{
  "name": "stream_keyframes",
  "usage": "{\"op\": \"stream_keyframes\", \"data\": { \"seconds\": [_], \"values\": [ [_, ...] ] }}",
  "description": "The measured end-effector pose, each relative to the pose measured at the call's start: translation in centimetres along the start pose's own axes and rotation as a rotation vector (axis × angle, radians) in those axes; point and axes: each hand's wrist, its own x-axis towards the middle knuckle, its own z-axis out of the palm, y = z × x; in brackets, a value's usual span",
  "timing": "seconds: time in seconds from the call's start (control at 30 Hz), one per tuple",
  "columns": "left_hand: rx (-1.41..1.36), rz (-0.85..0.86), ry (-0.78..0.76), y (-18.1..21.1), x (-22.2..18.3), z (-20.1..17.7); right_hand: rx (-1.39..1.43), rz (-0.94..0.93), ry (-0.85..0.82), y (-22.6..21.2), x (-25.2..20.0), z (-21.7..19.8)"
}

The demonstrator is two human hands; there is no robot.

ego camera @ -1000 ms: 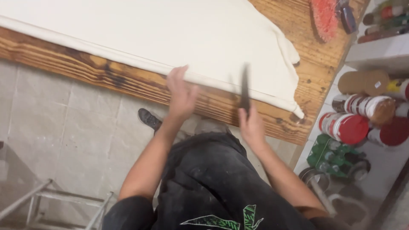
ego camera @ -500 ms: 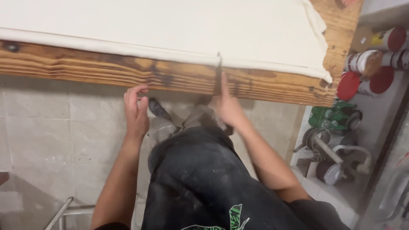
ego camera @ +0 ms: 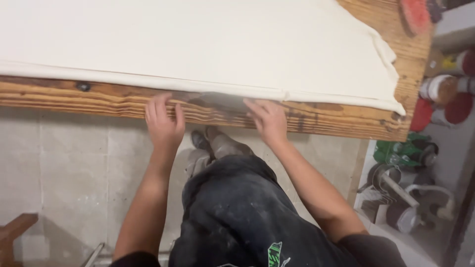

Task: Cutting strips of dough and rolling them into breadsticks on a wooden workbench

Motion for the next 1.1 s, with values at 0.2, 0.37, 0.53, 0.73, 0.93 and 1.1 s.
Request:
{"op": "stream_keyframes", "data": {
  "seconds": [0.2, 0.37, 0.53, 0.73, 0.93, 1.1],
  "values": [
    [0.506, 0.082, 0.145, -3.1, 4.3, 2.3, -0.157, -0.193, 0.356, 2.4, 3.9, 3.3],
    [0.564, 0.181, 0.078, -4.0, 5.8, 2.3, -0.195, -0.139, 0.331, 1.6, 4.6, 3.3],
    [0.476, 0.02, -0.191, -2.1, 7.2, 0.4, -0.272, -0.098, 0.238, 1.3, 4.4, 2.6],
    [0.061, 0.027, -0.174, -7.0, 5.6, -3.4, -0.097, 0.353, 0.028, -12.0, 5.2, 1.4],
    [-0.373, -0.131, -0.276, -16.4, 6.2, -15.4, 0.335, 0.592, -0.221, -35.7, 10.7, 2.4],
    [-0.476, -0.299, -0.342, -21.5, 9.9, -25.2, 0.389, 0.696, -0.382, -42.1, 13.5, 5.9]
  ]
}}
